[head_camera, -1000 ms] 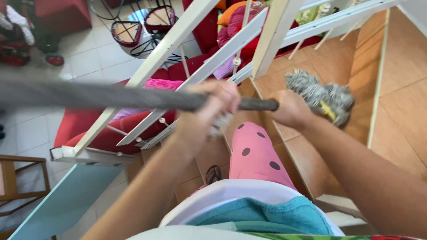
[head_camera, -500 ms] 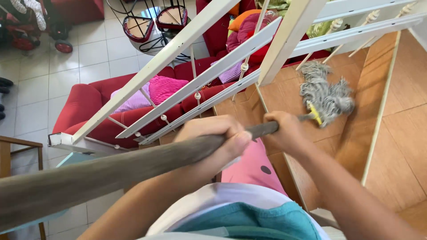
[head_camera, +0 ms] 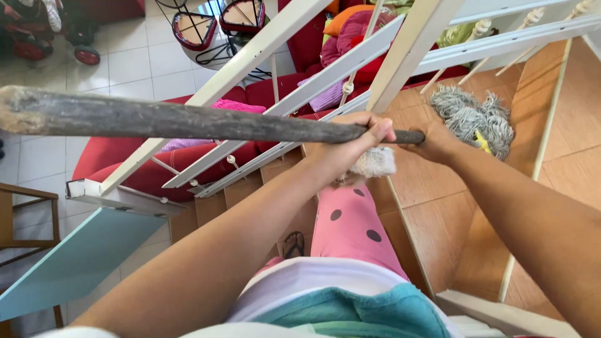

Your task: The person mops the tiled staircase and adjacent floor area using a string mop. They move the mop back and forth across the steps and the landing, then continue mopping the floor near a fan and red seating.

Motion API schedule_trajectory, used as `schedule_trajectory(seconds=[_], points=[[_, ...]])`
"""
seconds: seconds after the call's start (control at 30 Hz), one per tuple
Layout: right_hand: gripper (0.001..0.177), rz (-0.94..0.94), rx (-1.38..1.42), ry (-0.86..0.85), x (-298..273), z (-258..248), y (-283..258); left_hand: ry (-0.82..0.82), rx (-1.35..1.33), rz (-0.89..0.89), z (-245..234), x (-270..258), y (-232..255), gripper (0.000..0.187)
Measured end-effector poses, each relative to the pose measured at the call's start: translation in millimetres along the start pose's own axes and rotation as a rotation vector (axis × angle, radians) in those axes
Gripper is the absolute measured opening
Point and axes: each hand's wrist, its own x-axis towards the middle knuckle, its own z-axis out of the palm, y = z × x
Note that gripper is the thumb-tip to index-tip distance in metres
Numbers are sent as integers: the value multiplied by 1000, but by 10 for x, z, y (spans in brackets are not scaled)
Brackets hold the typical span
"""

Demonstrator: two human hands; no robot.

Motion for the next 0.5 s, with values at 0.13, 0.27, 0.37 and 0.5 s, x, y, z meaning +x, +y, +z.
schedule_trajectory(seconds=[0.13, 0.27, 0.37, 0.5], points=[[18, -45, -61, 10, 100, 143, -693, 78, 20, 126, -347, -237, 59, 30], [16, 45, 96, -143, 112, 464, -1527, 263, 25, 62, -770, -876, 753, 26], [12, 84, 122, -214, 82, 192, -2778, 372, 116, -74, -1096, -1362, 1313, 36], [16, -58, 205, -274, 25, 129, -3091, 446, 123, -92, -1107, -1676, 1562, 36]])
